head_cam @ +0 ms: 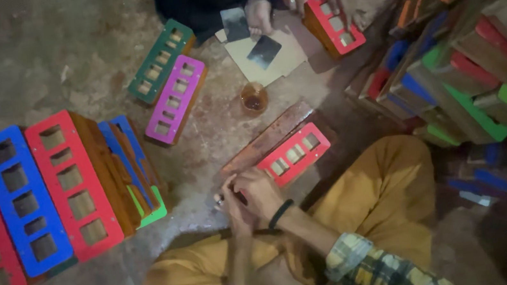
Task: The person sits on the floor and repeatedly rubs the surfaces of several colorful plastic frames with a small dark block. They handle multiple frames one at a time, switching between red, blue, purple, and green pieces, and place finished items into a stack.
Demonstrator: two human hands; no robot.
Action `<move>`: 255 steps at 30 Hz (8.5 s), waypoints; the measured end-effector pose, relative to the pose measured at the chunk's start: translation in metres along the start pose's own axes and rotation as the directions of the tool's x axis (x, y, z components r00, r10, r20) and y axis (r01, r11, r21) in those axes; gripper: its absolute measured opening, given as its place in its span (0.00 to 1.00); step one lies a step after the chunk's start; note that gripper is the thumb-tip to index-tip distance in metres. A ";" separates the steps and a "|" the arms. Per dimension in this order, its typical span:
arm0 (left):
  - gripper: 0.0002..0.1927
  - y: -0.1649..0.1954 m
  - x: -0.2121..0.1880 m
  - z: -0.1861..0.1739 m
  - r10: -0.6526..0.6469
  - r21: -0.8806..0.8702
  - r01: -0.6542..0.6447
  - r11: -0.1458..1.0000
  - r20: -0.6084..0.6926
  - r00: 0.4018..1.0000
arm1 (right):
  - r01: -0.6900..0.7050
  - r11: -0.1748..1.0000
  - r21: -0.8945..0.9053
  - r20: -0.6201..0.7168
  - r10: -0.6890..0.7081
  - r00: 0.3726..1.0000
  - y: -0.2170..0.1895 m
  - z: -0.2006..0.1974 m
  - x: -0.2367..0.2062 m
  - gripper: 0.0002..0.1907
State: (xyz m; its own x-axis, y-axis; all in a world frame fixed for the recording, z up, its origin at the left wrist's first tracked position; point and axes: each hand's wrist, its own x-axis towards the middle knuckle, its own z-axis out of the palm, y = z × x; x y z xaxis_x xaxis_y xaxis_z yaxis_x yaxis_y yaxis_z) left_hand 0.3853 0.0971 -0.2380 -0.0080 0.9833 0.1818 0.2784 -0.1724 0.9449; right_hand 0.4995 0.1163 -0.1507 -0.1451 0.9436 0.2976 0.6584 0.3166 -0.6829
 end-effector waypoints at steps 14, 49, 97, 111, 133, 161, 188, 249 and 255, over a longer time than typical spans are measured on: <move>0.46 0.039 0.013 -0.005 -0.189 0.085 0.186 0.979 0.033 0.981 | -0.017 0.983 -0.181 0.099 0.035 0.994 0.042 -0.040 0.004 0.31; 0.44 0.057 -0.003 -0.017 0.038 0.237 -0.058 0.970 0.089 0.995 | -0.119 0.962 -0.244 -0.067 0.106 0.992 0.109 -0.162 -0.015 0.08; 0.44 0.053 -0.004 -0.013 0.099 0.319 -0.122 0.940 0.089 0.991 | -0.285 0.957 -0.049 -0.206 0.270 0.941 0.098 -0.181 -0.052 0.12; 0.46 0.051 -0.002 -0.015 0.106 0.221 -0.123 0.967 0.089 0.990 | -0.422 0.906 0.037 -0.204 0.421 0.884 0.093 -0.177 -0.048 0.09; 0.50 0.046 0.001 -0.014 -0.119 0.348 0.086 0.934 0.075 0.990 | -0.125 0.907 -0.401 -0.077 0.103 0.992 0.085 -0.124 -0.057 0.12; 0.53 0.053 0.005 -0.020 -0.138 0.349 0.112 0.930 0.050 0.989 | -0.378 0.744 0.552 -0.177 0.547 0.818 0.108 -0.116 -0.087 0.12; 0.64 0.046 0.011 -0.001 0.073 0.130 -0.078 0.988 0.042 0.996 | -0.417 0.718 0.557 -0.203 0.605 0.770 0.110 -0.104 -0.095 0.10; 0.14 0.091 -0.085 -0.064 -0.211 0.494 0.169 0.853 0.029 0.977 | -0.317 0.780 0.540 -0.265 0.515 0.815 0.095 -0.173 -0.073 0.17; 0.05 0.103 -0.080 -0.082 -0.149 -0.033 0.145 0.989 -0.164 0.975 | -0.278 0.752 0.598 -0.200 0.476 0.857 0.066 -0.207 -0.066 0.11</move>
State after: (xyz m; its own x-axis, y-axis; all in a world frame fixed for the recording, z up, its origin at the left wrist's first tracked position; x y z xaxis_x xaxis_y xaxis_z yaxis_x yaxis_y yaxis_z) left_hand 0.3359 -0.0041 -0.1333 -0.2066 0.9751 0.0812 0.2427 -0.0293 0.9697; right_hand 0.7058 0.0547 -0.0775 0.3367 0.9395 0.0636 0.0932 0.0340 -0.9951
